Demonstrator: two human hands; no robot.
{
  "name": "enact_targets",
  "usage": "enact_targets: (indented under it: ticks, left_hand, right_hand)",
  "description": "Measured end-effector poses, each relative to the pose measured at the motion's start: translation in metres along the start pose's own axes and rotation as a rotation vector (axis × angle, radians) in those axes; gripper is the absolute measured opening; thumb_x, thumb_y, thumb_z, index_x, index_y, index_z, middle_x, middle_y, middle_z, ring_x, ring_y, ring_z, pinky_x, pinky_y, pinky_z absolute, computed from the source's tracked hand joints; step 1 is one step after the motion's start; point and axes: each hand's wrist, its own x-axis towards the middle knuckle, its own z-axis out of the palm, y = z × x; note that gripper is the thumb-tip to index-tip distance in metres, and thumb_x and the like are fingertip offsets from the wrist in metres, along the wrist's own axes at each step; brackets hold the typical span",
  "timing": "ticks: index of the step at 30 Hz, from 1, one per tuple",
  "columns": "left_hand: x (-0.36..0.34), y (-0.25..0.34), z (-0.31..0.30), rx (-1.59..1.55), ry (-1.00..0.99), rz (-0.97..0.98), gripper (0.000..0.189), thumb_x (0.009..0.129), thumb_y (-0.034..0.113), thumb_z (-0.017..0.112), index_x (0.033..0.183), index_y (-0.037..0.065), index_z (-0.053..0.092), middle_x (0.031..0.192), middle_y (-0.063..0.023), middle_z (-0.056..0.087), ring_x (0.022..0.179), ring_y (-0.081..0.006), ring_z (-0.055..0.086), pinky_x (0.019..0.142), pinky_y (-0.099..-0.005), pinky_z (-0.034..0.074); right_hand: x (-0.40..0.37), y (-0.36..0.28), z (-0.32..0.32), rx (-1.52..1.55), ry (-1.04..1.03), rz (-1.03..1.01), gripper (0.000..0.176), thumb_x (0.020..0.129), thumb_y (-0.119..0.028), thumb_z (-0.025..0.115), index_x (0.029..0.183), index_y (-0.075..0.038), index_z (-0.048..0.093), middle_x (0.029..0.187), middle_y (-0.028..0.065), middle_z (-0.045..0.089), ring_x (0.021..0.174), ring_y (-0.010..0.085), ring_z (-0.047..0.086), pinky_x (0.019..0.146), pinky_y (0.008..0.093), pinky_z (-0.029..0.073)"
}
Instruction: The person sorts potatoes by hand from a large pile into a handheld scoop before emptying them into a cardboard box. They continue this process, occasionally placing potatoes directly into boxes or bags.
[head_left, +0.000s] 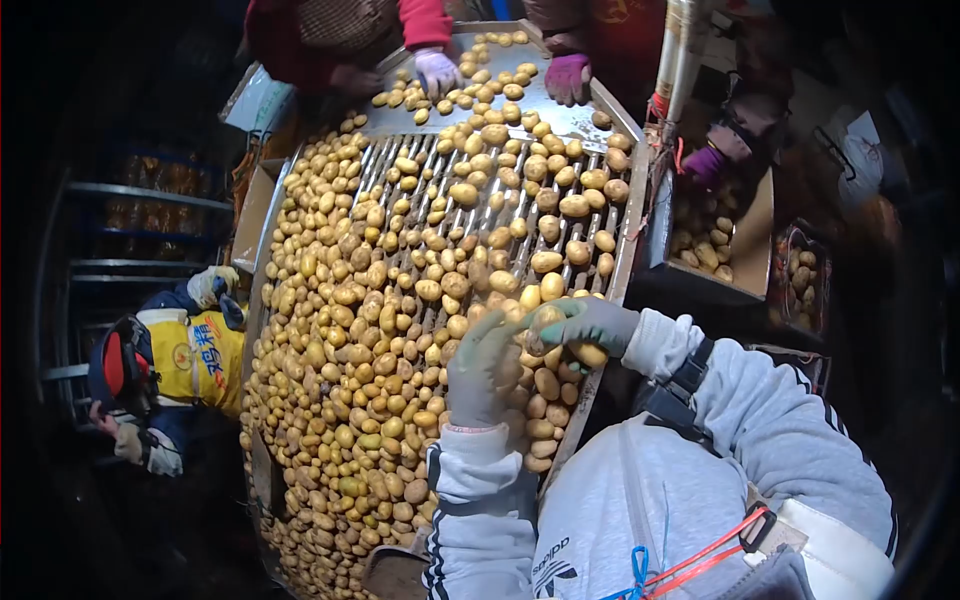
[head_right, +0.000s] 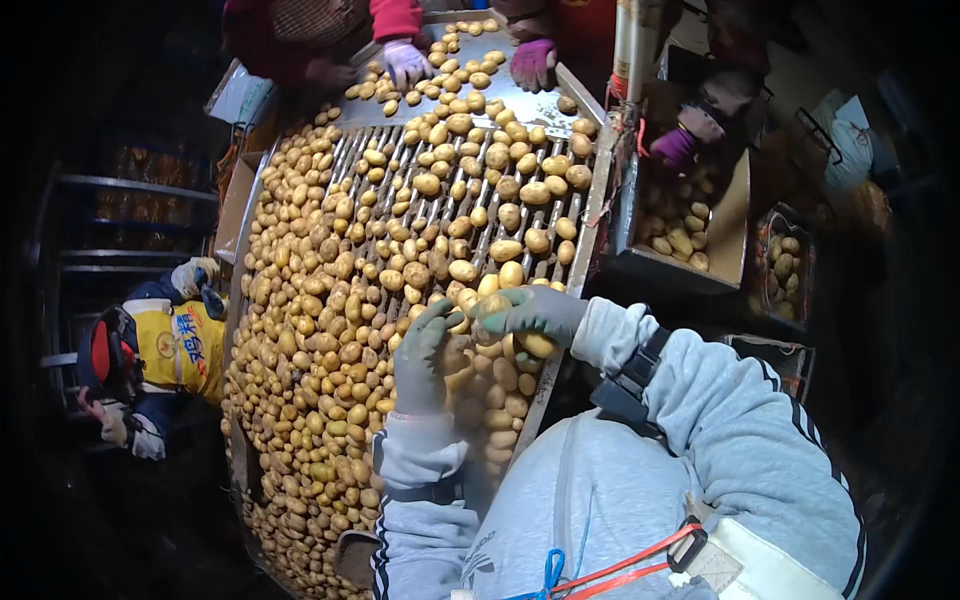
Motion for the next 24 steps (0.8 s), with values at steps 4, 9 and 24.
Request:
enact_targets:
  ticks: [4,9,24]
  left_hand:
    - [-0.007,-0.009,0.013,0.547,-0.049,0.424,0.034,0.098,0.006,0.064,0.130,0.005,0.071,0.115,-0.0131,0.075,0.090,-0.0182,0.074,0.072,-0.0301,0.059]
    - [-0.012,-0.002,0.070,-0.204,0.016,-0.325,0.034,0.109,0.027,0.054,0.128,0.005,0.072,0.100,-0.0097,0.073,0.078,-0.0164,0.069,0.061,-0.0273,0.056]
    - [0.032,-0.050,0.172,-0.214,-0.537,-0.401,0.046,0.104,0.025,0.066,0.145,0.006,0.059,0.115,-0.0085,0.070,0.094,-0.0211,0.067,0.074,-0.0355,0.056]
  right_hand:
    - [-0.034,-0.024,-0.014,0.022,0.124,0.122,0.060,0.086,-0.031,0.087,0.139,-0.009,0.068,0.129,0.0095,0.074,0.117,0.0204,0.069,0.104,0.0336,0.052]
    - [-0.085,-0.030,-0.040,0.143,0.274,0.182,0.056,0.090,-0.032,0.085,0.136,-0.006,0.068,0.121,0.0066,0.076,0.110,0.0144,0.070,0.100,0.0302,0.054]
    - [-0.316,0.025,-0.127,0.799,0.799,0.253,0.069,0.095,-0.062,0.070,0.135,-0.006,0.068,0.107,0.0111,0.077,0.060,0.0159,0.067,0.050,0.0286,0.056]
